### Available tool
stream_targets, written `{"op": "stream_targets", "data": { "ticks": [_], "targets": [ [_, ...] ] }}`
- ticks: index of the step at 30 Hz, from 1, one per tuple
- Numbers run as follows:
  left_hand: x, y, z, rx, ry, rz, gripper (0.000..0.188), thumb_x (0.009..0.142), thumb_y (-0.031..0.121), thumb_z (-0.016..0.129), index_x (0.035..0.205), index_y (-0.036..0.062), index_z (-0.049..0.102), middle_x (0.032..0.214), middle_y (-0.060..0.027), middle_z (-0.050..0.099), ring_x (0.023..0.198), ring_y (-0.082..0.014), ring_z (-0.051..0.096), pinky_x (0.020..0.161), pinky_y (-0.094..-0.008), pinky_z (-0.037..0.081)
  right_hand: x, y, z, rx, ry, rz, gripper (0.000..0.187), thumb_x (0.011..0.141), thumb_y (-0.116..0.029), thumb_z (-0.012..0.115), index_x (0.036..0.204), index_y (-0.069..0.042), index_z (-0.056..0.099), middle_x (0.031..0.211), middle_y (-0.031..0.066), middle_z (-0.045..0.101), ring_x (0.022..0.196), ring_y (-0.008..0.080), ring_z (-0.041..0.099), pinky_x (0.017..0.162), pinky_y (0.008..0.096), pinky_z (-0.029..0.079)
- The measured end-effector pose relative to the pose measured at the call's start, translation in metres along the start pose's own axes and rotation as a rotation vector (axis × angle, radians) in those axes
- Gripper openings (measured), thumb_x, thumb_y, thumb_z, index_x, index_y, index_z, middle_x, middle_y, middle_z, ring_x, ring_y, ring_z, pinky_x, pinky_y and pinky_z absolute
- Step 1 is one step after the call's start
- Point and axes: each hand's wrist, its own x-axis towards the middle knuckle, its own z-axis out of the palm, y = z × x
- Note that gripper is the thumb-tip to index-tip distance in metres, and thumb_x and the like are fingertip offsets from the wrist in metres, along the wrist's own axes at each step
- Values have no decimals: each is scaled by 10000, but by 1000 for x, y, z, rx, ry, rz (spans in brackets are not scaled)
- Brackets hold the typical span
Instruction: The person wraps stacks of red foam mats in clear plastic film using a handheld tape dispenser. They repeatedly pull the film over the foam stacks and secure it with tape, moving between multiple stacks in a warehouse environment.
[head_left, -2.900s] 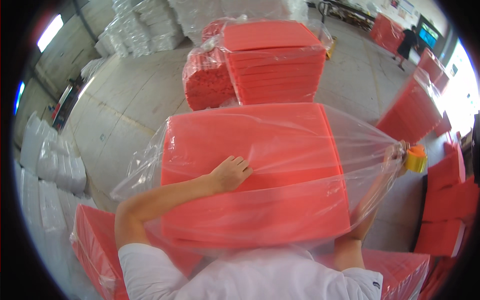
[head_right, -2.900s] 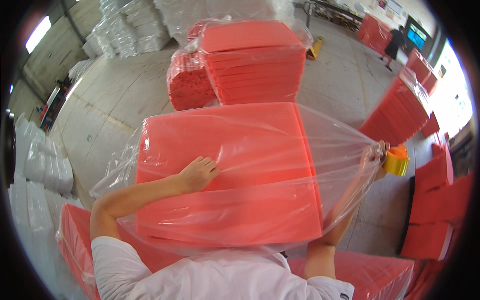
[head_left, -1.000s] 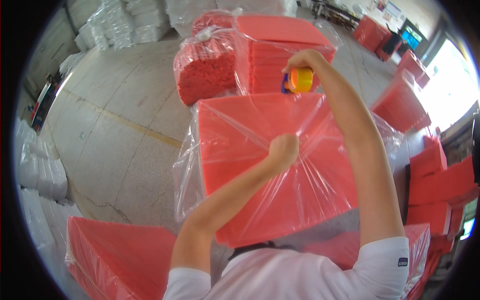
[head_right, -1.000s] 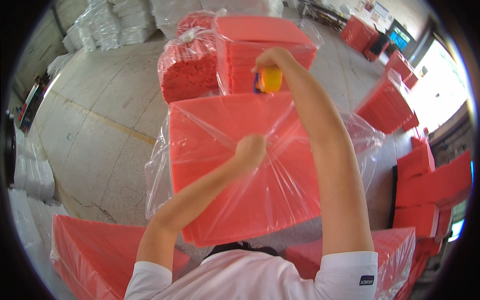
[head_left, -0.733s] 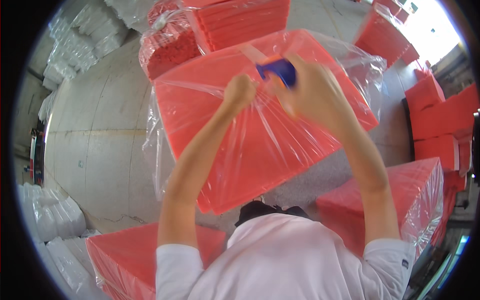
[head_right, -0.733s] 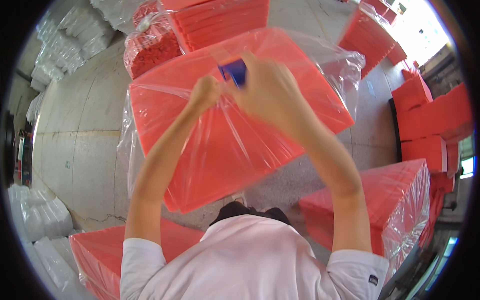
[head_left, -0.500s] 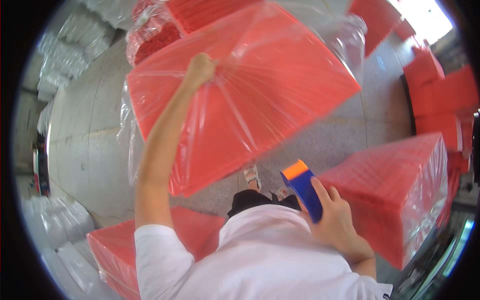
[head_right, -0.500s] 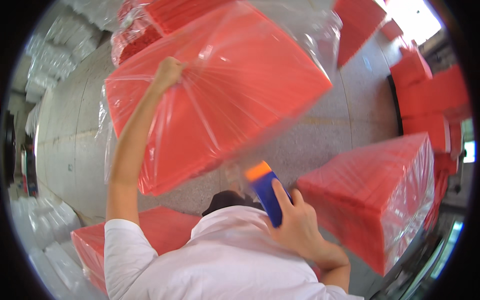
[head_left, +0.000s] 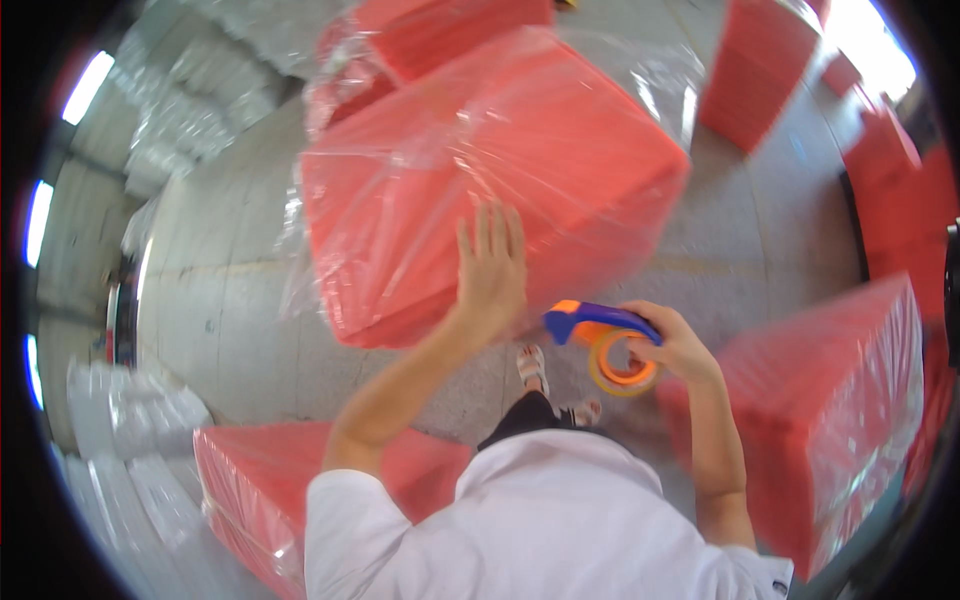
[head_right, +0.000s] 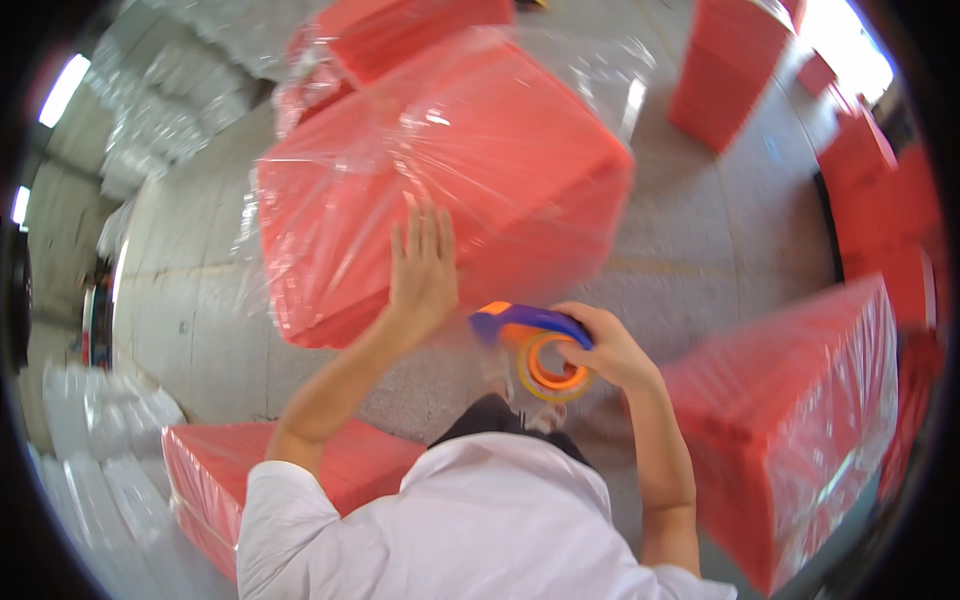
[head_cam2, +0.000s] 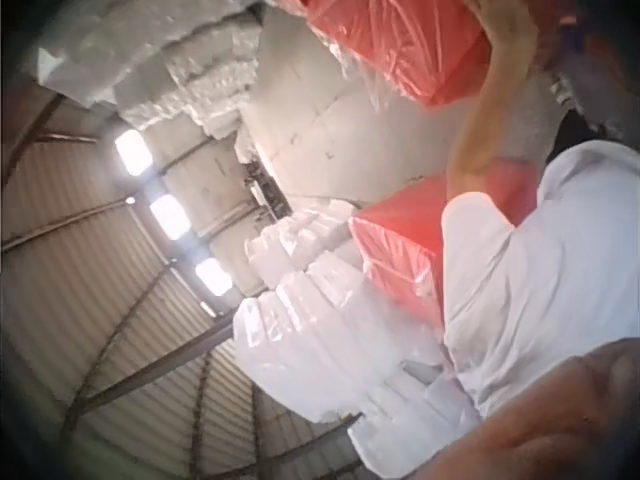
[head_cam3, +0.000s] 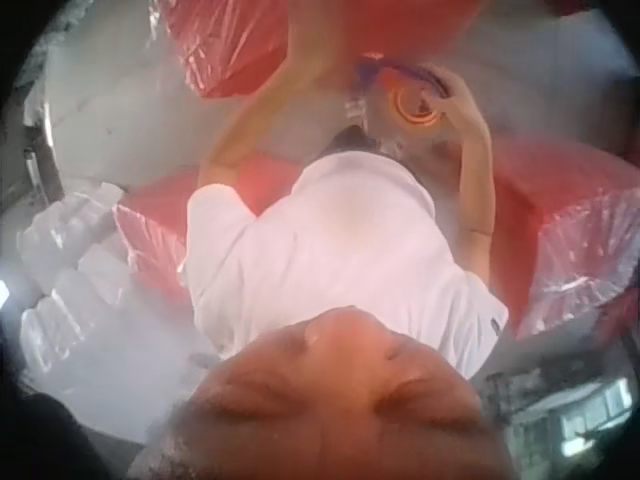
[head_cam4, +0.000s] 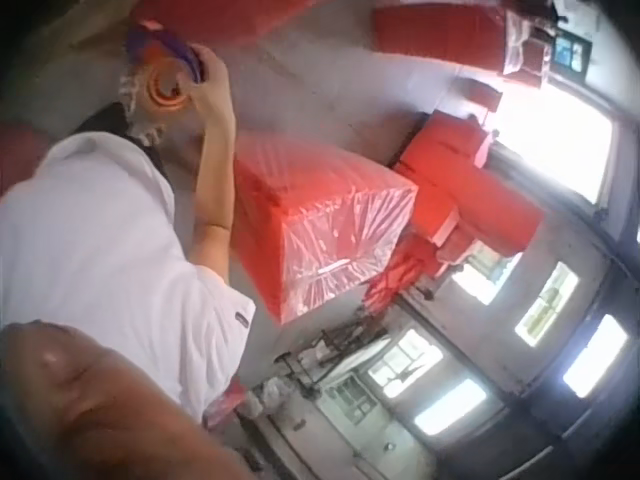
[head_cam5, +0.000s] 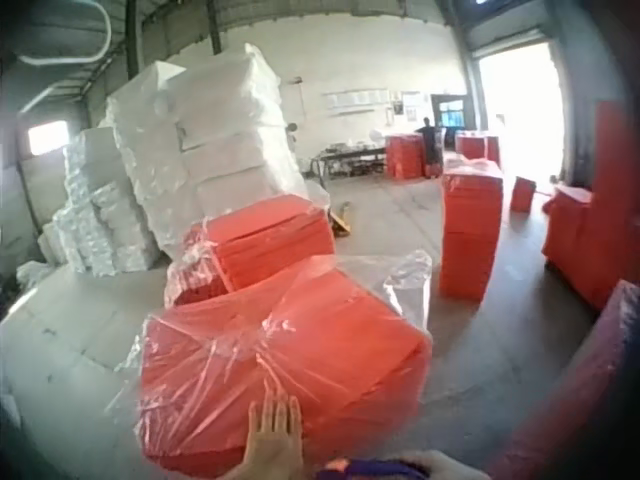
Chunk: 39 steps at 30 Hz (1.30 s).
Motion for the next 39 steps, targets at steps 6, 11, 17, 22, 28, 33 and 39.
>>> {"op": "stream_targets", "data": {
  "ticks": [6, 11, 17, 22, 28, 33, 39],
  "targets": [
    [-132, -108, -38, -288, 437, -556, 220, 859, 223, 713, 920, 31, 625, 841, -107, 626, 788, -309, 599, 692, -423, 449, 102, -41, 2, 993, -293, -54, 487, 822, -283, 620, 1210, 9, 577, 1128, 156, 661, 942, 287, 678, 857, 441, 551],
    [-249, -194, 17, -1438, 93, -1404, 302, 897, 348, 668, 901, 46, 672, 830, -120, 666, 769, -233, 637, 660, -366, 480, 229, -102, 71, 770, -548, 130, 510, 896, -400, 576, 1208, 3, 585, 1180, 219, 621, 1038, 341, 652, 891, 480, 533],
    [-159, -247, 51, -2091, 1017, -1121, 379, 976, 292, 559, 1300, 96, 580, 938, -15, 660, 847, -157, 630, 716, -365, 507, 383, -103, 186, 813, -851, 418, 457, 962, -356, 476, 1252, -12, 553, 1267, 164, 574, 1155, 356, 590, 1006, 499, 475],
    [-155, -329, 44, -1945, 1076, -1098, 415, 895, 144, 658, 1280, 13, 574, 973, -57, 626, 820, -119, 586, 693, -253, 470, 424, -119, 243, 864, -829, 451, 454, 976, -324, 465, 1316, -24, 484, 1259, 182, 565, 1180, 364, 567, 1043, 502, 452],
    [-67, -284, -71, -612, 785, -1004, 200, 765, -62, 599, 891, 28, 726, 906, -55, 634, 748, -189, 628, 621, -306, 487, 430, -180, 169, 629, -838, 473, 556, 945, -289, 479, 1399, 17, 380, 1304, 226, 547, 1187, 406, 561, 1055, 530, 429],
    [41, -192, -59, -174, 360, -800, 170, 783, -10, 588, 931, -15, 671, 964, -168, 619, 787, -354, 646, 682, -414, 513, 462, -214, 20, 439, -784, 273, 598, 871, -276, 541, 1373, 33, 437, 1286, 229, 587, 1155, 364, 604, 966, 485, 488],
    [86, -149, 29, -82, -20, -749, 136, 817, 61, 601, 919, -22, 571, 969, -191, 575, 794, -357, 647, 699, -451, 533, 473, -273, -25, -120, -724, -239, 441, 867, -204, 647, 1245, -2, 539, 926, 62, 649, 801, 181, 617, 735, 310, 501]
  ]
}}
